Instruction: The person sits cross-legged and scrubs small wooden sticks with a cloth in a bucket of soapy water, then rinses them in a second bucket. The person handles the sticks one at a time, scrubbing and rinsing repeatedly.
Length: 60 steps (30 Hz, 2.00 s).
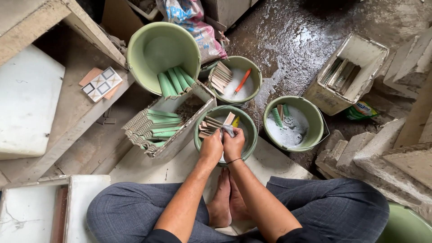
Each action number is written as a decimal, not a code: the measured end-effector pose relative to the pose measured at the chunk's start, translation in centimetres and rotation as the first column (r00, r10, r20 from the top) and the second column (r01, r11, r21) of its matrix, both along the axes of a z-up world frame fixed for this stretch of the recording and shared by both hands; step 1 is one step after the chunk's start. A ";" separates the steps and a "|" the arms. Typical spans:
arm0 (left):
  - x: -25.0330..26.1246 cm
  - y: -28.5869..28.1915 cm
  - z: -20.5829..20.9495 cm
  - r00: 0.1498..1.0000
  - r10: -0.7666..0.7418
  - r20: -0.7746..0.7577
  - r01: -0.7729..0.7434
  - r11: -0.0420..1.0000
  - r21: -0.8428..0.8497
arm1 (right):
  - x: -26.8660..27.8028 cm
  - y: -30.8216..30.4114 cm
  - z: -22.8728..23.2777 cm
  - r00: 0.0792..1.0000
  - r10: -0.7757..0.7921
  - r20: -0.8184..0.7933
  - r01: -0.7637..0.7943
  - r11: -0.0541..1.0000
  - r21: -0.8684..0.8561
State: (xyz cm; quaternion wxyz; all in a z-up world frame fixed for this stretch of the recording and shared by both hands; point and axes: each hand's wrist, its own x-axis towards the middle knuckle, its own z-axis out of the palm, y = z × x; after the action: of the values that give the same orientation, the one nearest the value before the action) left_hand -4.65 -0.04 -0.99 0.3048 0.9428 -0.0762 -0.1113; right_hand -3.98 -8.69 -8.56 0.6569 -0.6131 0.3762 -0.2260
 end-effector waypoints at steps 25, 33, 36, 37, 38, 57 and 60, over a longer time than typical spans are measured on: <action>0.0 -0.5 -1.8 0.996 0.092 -0.007 -0.092 0.978 -0.185 | 2.9 -2.0 1.4 0.990 -0.104 0.093 0.094 0.989 0.113; 0.1 -0.7 -0.2 0.983 0.149 -0.112 -0.172 0.955 -0.243 | 1.5 -2.1 1.1 0.993 0.029 0.111 -0.031 0.999 0.018; -1.0 -0.9 0.8 0.969 0.136 -0.208 -0.192 0.941 -0.278 | 3.0 -1.4 5.8 0.984 -0.051 0.168 0.031 0.992 0.121; -1.2 -0.8 1.1 0.969 0.136 -0.207 -0.192 0.941 -0.277 | 3.0 -1.6 5.5 0.984 -0.052 0.168 0.031 0.992 0.122; -1.1 -0.9 1.4 0.961 0.148 -0.233 -0.216 0.929 -0.301 | 3.2 -2.0 5.3 0.980 -0.054 0.191 0.026 0.989 0.144; 0.7 -0.8 -0.3 0.927 0.200 -0.318 -0.310 0.886 -0.346 | 1.0 -1.8 3.4 0.987 0.099 0.130 -0.099 0.995 0.001; 1.1 -0.4 -2.1 0.941 0.180 -0.288 -0.273 0.905 -0.327 | 0.5 -1.6 2.4 0.989 0.070 0.133 -0.069 0.998 -0.009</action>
State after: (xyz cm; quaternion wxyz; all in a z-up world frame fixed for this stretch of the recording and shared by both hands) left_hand -3.52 -0.39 -3.06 0.4913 0.8510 0.0546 -0.1771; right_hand -3.44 -10.31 -6.20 0.6866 -0.6109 0.3092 -0.2443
